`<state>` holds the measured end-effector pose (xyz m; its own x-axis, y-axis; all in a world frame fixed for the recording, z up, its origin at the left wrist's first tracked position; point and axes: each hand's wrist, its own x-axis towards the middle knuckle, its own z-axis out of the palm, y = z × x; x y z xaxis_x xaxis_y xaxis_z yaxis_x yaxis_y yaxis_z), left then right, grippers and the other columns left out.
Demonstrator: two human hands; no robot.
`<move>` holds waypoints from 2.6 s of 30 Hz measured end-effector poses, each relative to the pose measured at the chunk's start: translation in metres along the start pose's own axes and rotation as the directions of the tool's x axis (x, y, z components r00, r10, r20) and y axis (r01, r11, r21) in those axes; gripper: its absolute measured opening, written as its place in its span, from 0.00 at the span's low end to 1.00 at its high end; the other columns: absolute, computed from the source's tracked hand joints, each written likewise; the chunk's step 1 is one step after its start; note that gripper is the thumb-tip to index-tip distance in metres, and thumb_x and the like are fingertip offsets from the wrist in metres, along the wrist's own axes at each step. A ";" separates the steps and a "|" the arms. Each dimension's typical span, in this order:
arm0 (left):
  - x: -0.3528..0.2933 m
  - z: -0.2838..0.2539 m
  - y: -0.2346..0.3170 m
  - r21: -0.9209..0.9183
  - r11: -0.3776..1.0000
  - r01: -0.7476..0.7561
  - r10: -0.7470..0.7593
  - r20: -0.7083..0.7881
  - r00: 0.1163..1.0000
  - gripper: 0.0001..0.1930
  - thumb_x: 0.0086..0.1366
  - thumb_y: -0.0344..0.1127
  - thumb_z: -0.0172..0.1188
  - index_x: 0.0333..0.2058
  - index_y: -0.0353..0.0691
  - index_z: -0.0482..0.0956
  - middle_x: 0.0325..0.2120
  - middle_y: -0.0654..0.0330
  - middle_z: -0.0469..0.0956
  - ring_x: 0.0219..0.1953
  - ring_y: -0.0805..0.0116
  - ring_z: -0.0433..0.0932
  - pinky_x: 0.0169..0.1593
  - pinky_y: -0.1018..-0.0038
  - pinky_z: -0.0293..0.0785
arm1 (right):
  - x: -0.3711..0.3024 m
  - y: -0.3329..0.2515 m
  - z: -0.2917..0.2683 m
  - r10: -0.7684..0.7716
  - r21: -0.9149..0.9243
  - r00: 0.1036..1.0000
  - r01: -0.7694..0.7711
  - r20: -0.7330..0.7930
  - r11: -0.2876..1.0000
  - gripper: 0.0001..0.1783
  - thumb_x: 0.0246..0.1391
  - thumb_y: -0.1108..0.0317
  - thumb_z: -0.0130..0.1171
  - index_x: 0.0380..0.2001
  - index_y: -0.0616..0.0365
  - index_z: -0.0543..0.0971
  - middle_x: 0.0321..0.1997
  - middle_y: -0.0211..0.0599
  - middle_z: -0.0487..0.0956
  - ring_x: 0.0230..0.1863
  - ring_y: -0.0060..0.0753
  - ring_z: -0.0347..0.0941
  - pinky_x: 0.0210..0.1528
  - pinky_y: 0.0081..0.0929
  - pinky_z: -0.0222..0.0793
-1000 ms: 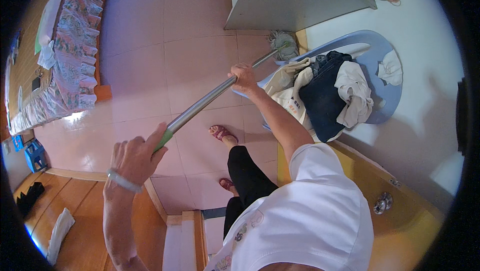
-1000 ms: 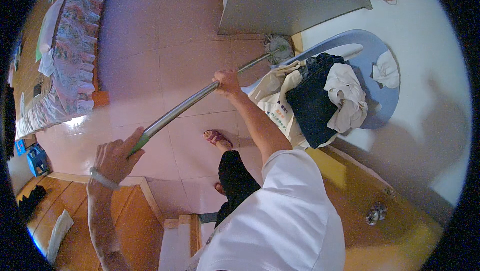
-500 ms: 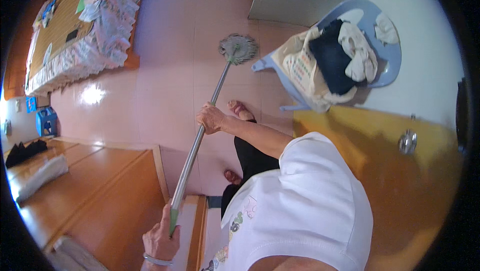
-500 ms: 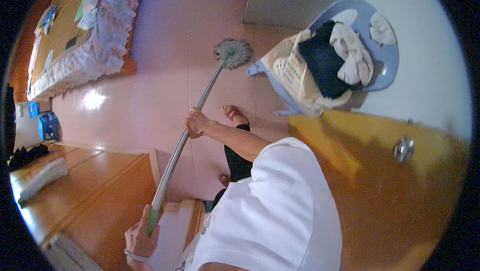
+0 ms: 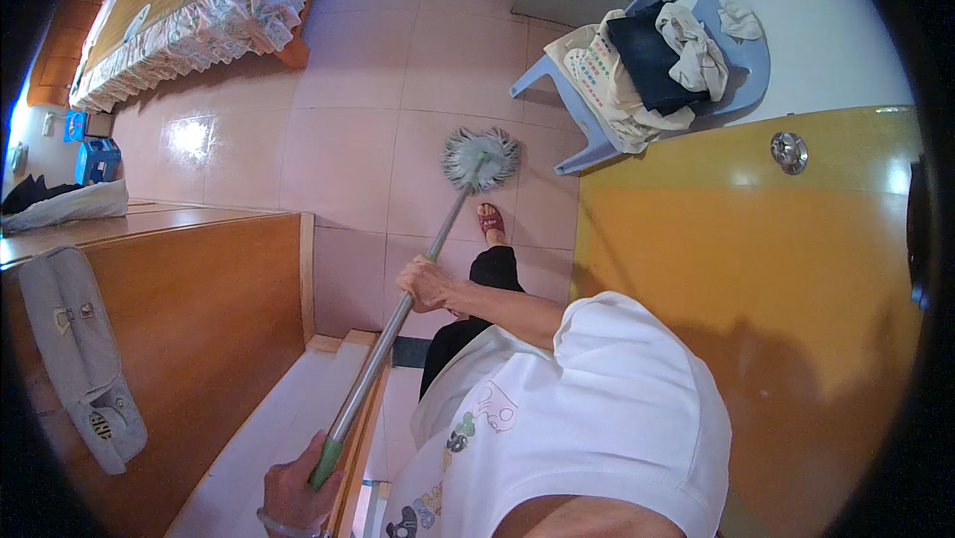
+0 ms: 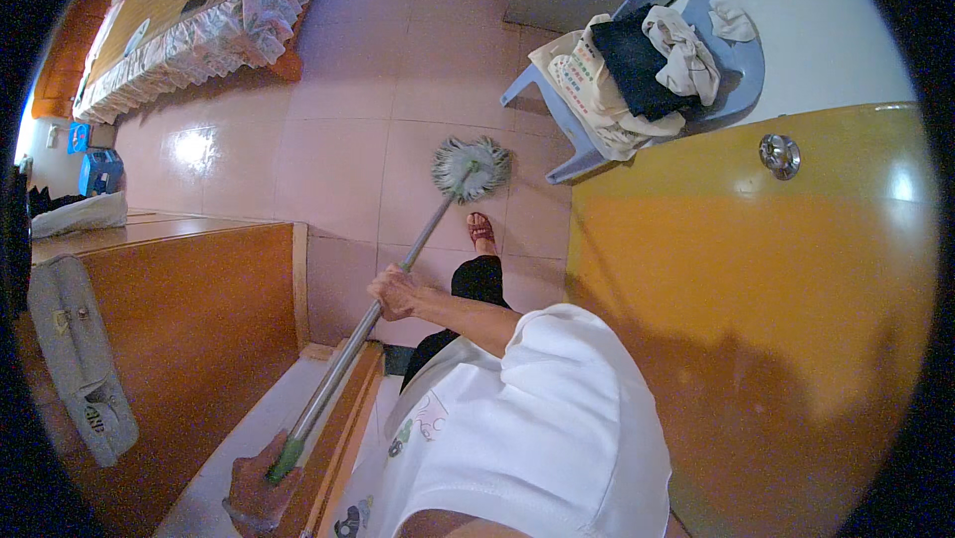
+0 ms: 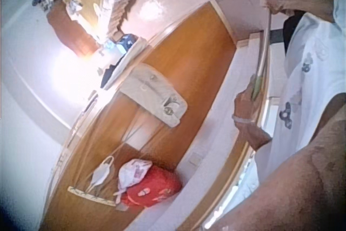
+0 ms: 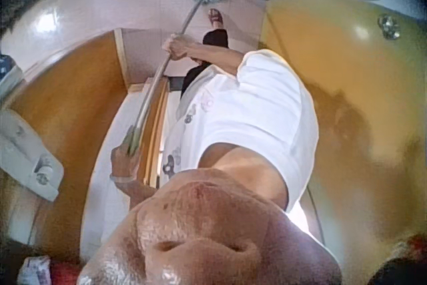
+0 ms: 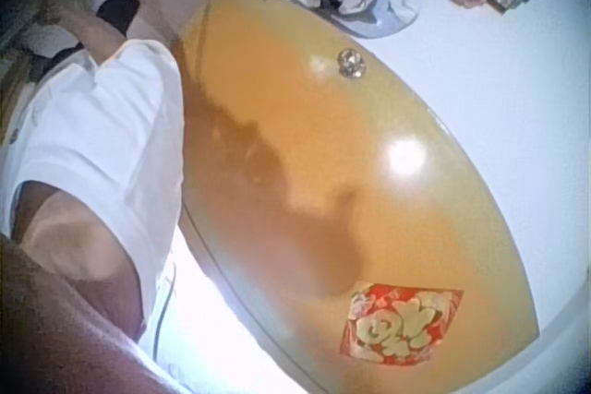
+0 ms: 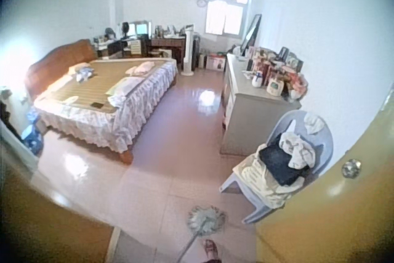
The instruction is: The person mops the floor of several rooms and doorways using a mop, then rinses the mop head under a faucet in a sink.
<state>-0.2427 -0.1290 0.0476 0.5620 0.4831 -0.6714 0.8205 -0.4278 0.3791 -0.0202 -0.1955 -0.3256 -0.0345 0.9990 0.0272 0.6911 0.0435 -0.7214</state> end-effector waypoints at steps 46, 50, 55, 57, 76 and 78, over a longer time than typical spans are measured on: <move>0.295 0.188 0.030 -0.097 0.981 0.169 -0.125 0.350 0.928 0.30 0.49 0.29 0.54 0.53 0.49 0.59 0.28 0.44 0.74 0.31 0.46 0.75 0.32 0.63 0.71 | -0.066 0.311 -0.063 0.177 -0.239 0.930 -0.260 -0.322 0.936 0.04 0.32 0.68 0.51 0.12 0.54 0.70 0.19 0.36 0.69 0.34 0.38 0.66 0.47 0.37 0.57; 0.243 0.144 -0.004 -0.040 0.996 0.076 -0.061 0.297 0.953 0.29 0.49 0.30 0.55 0.52 0.49 0.61 0.28 0.48 0.75 0.29 0.49 0.76 0.30 0.64 0.72 | -0.063 0.242 -0.021 0.262 -0.162 0.898 -0.334 -0.352 0.928 0.05 0.33 0.67 0.50 0.12 0.55 0.71 0.19 0.37 0.70 0.33 0.37 0.67 0.46 0.36 0.58; 0.251 0.112 0.015 0.104 0.989 0.107 -0.133 0.295 0.946 0.26 0.49 0.31 0.56 0.50 0.48 0.65 0.28 0.49 0.75 0.30 0.50 0.76 0.32 0.64 0.72 | -0.060 0.228 -0.062 0.209 -0.130 0.939 -0.251 -0.272 0.959 0.06 0.33 0.65 0.51 0.11 0.53 0.70 0.19 0.36 0.70 0.30 0.36 0.67 0.41 0.36 0.60; 0.276 0.118 0.046 -0.002 0.998 0.068 -0.065 0.266 0.962 0.26 0.50 0.31 0.55 0.50 0.49 0.64 0.28 0.49 0.75 0.31 0.49 0.75 0.33 0.62 0.72 | -0.070 0.261 -0.075 0.157 -0.230 0.952 -0.220 -0.264 0.948 0.06 0.33 0.64 0.52 0.11 0.52 0.70 0.19 0.35 0.70 0.29 0.36 0.68 0.39 0.34 0.60; 0.244 0.069 0.121 0.264 0.963 -0.050 0.025 0.097 0.995 0.28 0.47 0.29 0.56 0.50 0.50 0.66 0.26 0.50 0.76 0.29 0.52 0.76 0.34 0.61 0.71 | -0.076 0.246 -0.089 0.271 -0.262 0.939 -0.321 -0.212 0.910 0.07 0.29 0.61 0.53 0.12 0.51 0.72 0.20 0.33 0.74 0.32 0.34 0.70 0.41 0.35 0.59; 0.205 0.055 0.113 0.283 0.956 -0.070 0.059 0.045 0.997 0.27 0.47 0.30 0.57 0.50 0.49 0.66 0.27 0.51 0.76 0.29 0.53 0.76 0.34 0.62 0.72 | -0.059 0.203 -0.081 0.300 -0.259 0.941 -0.331 -0.154 0.907 0.07 0.26 0.62 0.54 0.14 0.51 0.72 0.20 0.34 0.74 0.30 0.34 0.71 0.40 0.34 0.59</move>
<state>-0.0406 -0.1207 -0.0820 0.6045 0.4223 -0.6754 0.7163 -0.6592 0.2289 0.1807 -0.2450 -0.4177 0.2859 0.9546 -0.0840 0.8254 -0.2898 -0.4845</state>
